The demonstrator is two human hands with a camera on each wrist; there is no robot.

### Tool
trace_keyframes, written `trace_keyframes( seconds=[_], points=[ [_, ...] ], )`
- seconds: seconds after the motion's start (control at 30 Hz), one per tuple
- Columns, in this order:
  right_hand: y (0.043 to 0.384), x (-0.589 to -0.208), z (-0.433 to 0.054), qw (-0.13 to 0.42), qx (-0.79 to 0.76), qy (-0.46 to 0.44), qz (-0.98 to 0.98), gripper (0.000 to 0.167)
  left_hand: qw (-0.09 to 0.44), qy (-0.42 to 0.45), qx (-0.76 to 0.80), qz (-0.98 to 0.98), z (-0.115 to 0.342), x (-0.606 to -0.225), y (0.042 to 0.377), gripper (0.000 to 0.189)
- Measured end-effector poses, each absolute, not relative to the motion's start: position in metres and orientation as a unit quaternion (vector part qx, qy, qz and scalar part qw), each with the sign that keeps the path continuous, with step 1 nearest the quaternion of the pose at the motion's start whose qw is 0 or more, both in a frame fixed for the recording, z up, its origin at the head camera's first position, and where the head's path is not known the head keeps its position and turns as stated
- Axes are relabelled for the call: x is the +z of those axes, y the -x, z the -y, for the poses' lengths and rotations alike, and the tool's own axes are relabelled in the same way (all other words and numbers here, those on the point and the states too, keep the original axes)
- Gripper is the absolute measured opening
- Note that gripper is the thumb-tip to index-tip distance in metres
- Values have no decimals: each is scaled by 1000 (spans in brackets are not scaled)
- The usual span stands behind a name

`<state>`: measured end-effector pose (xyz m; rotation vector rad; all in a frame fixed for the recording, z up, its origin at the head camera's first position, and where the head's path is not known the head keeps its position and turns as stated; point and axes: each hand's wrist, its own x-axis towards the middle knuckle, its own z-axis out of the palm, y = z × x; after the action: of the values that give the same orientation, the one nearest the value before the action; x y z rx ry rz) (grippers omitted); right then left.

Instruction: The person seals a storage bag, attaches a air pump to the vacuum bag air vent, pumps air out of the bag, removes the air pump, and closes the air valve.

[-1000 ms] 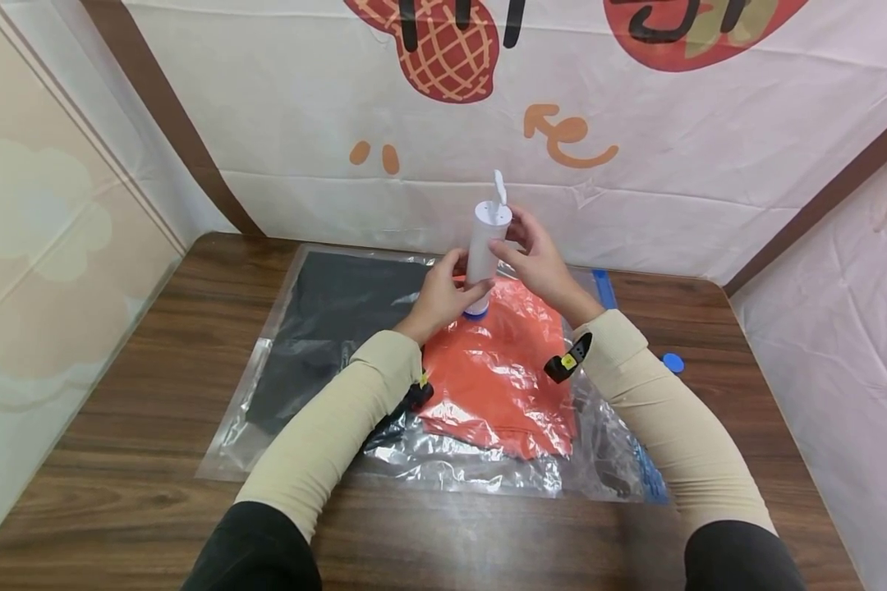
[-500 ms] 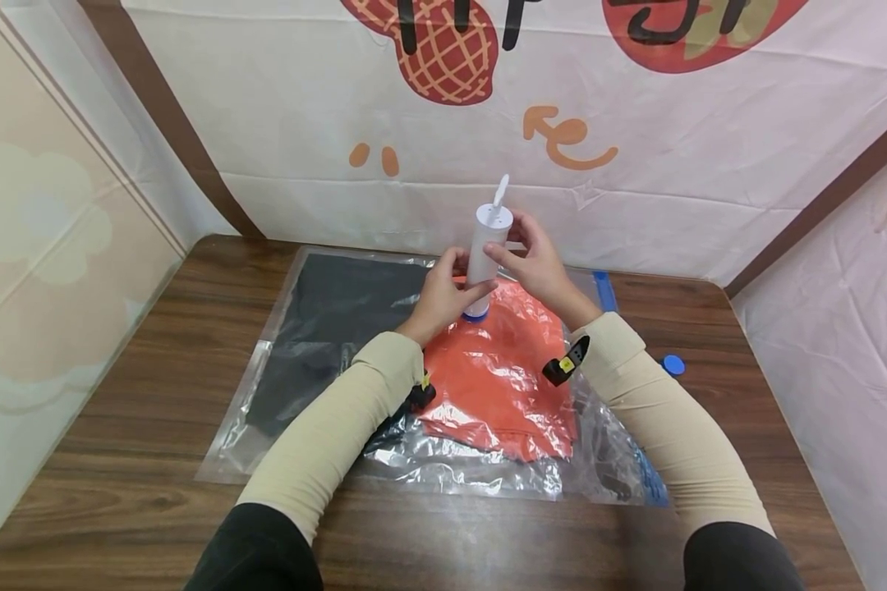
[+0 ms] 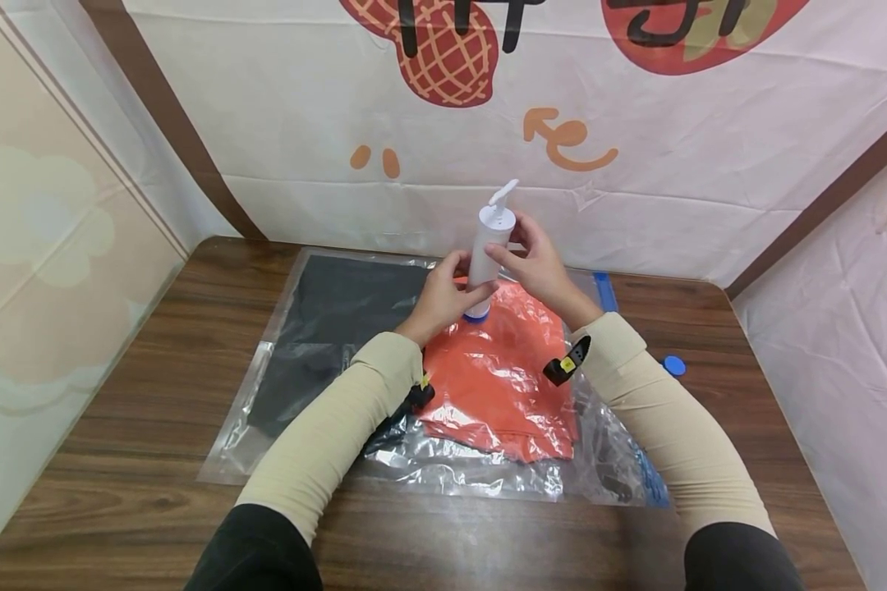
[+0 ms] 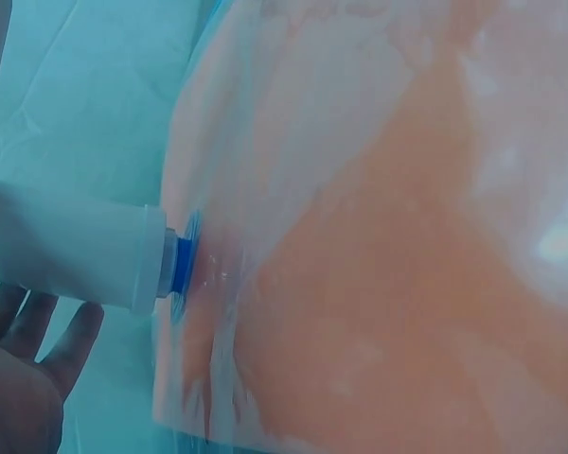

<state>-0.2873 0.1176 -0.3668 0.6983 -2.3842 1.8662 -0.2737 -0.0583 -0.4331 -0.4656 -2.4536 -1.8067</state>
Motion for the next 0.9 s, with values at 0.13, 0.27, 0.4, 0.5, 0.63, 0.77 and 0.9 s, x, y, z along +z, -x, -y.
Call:
trace_keyframes(
  seconds=[0.13, 0.27, 0.4, 0.5, 0.63, 0.77, 0.9],
  points=[
    [288, -368, -115, 19, 602, -219, 768, 54, 30, 154, -589, 793, 57, -436, 275, 61],
    [289, -369, -115, 17, 594, -212, 776, 54, 35, 157, -583, 797, 56, -437, 276, 57],
    [290, -369, -116, 14, 590, -206, 781, 54, 35, 158, -576, 801, 57, -435, 275, 54],
    [289, -368, -116, 8, 594, -212, 776, 56, 33, 156, -573, 804, 58, -434, 274, 54],
    [287, -365, -117, -2, 602, -219, 768, 58, 31, 153, -572, 805, 58, -435, 275, 54],
    [288, -364, -116, -1, 611, -224, 759, 55, 29, 155, -574, 803, 59, -435, 276, 54],
    [290, -366, -117, 7, 612, -223, 759, 55, 20, 158, -572, 805, 59, -433, 275, 57]
  ],
)
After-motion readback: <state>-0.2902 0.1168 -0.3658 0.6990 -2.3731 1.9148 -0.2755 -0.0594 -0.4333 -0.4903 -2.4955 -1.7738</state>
